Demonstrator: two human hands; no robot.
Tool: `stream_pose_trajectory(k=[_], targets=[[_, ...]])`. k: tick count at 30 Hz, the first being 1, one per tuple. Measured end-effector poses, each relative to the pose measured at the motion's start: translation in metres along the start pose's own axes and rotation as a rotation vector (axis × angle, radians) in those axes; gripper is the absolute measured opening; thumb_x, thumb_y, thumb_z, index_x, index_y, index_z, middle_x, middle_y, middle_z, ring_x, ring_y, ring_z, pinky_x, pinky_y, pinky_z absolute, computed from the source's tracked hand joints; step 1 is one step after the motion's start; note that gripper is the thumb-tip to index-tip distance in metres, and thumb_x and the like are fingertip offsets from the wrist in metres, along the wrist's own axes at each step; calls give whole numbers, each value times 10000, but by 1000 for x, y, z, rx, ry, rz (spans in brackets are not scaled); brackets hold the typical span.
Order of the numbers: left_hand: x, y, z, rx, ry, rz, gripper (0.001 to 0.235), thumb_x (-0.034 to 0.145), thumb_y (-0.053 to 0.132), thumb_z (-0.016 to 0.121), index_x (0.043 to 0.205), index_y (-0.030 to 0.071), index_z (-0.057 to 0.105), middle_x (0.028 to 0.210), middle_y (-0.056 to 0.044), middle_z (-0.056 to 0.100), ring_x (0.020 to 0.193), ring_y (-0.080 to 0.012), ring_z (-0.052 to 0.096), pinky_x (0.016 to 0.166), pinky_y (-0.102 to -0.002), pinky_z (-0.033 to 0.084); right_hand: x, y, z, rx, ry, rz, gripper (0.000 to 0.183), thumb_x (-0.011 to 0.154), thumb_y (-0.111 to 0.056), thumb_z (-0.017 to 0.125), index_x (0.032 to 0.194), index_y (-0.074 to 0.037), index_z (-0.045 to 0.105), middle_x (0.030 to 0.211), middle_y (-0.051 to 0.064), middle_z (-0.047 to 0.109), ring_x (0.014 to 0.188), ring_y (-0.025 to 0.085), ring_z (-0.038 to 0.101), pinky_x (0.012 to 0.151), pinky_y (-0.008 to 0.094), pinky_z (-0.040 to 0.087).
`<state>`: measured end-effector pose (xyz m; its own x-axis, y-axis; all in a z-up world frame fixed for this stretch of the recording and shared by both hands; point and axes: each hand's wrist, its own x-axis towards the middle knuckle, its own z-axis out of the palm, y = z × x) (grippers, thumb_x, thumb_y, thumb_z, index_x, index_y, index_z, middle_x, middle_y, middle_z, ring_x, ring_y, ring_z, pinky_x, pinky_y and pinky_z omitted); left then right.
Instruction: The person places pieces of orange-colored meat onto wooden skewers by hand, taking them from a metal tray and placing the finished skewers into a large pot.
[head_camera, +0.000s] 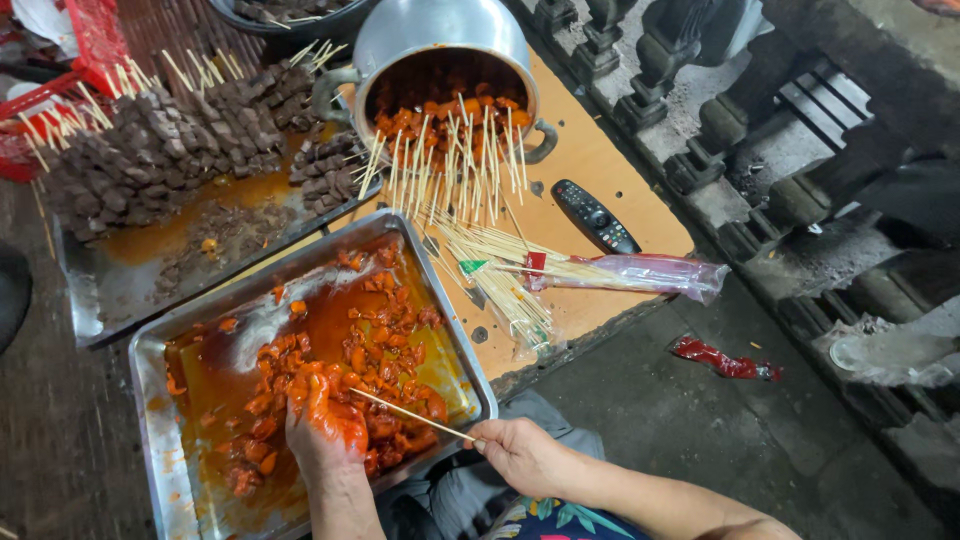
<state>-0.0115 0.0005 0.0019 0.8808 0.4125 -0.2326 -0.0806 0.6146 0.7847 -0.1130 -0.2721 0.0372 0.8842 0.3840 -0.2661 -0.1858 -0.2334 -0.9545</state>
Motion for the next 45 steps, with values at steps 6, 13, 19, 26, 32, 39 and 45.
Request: stream_pose_trajectory(k=[6, 13, 19, 26, 32, 39, 45], targets=[[3, -8, -2, 19, -19, 5, 201, 1058, 66, 630, 1247, -2, 644, 1022, -140, 691, 908, -244, 675, 771, -368, 588, -3, 1, -2, 39, 13, 9, 203, 1027, -109, 509, 1083, -49, 695, 778, 14, 613, 772, 80, 549, 718, 270, 506], [9, 0, 42, -16, -22, -54, 273, 951, 134, 639, 1206, 38, 654, 1015, -143, 703, 875, -283, 697, 731, -448, 617, -4, 33, -3, -68, 92, -156, 189, 973, -44, 520, 996, -43, 708, 757, 3, 612, 753, 83, 566, 684, 280, 540], [-4, 3, 40, -104, -59, -55, 229, 975, 79, 637, 1189, -2, 644, 1014, -124, 699, 885, -251, 699, 720, -442, 616, -8, 30, -3, 140, 46, 58, 223, 1024, -114, 510, 1114, -43, 701, 688, -49, 486, 613, 53, 422, 543, 232, 380], [-21, 15, 37, -50, -126, -78, 193, 994, 93, 619, 1170, 11, 626, 943, -116, 672, 724, -243, 670, 626, -380, 576, -7, 40, 6, 258, 20, 7, 221, 1045, -144, 530, 1111, -11, 693, 713, -73, 475, 628, 40, 400, 554, 215, 364], [-30, 20, 39, 14, -137, -97, 183, 985, 99, 621, 1156, 33, 609, 936, -89, 666, 734, -205, 658, 615, -343, 560, -3, 33, 18, 218, 36, 68, 222, 1040, -142, 528, 1095, -17, 703, 697, -80, 467, 614, 36, 382, 535, 216, 340], [-45, 23, 36, 448, -208, 84, 211, 1056, 167, 579, 1200, 21, 627, 971, -48, 663, 806, -114, 644, 711, -251, 549, 1, 36, 39, 343, 12, 89, 202, 1038, -124, 512, 1060, -29, 689, 645, -69, 420, 578, 44, 357, 506, 226, 315], [-42, 3, 23, 337, -351, 129, 191, 1079, 160, 579, 1205, 27, 632, 909, -36, 657, 747, -124, 618, 662, -270, 518, 7, 32, 55, 341, 27, 121, 201, 1034, -113, 503, 1030, -35, 689, 650, -70, 438, 579, 49, 370, 503, 231, 324]])
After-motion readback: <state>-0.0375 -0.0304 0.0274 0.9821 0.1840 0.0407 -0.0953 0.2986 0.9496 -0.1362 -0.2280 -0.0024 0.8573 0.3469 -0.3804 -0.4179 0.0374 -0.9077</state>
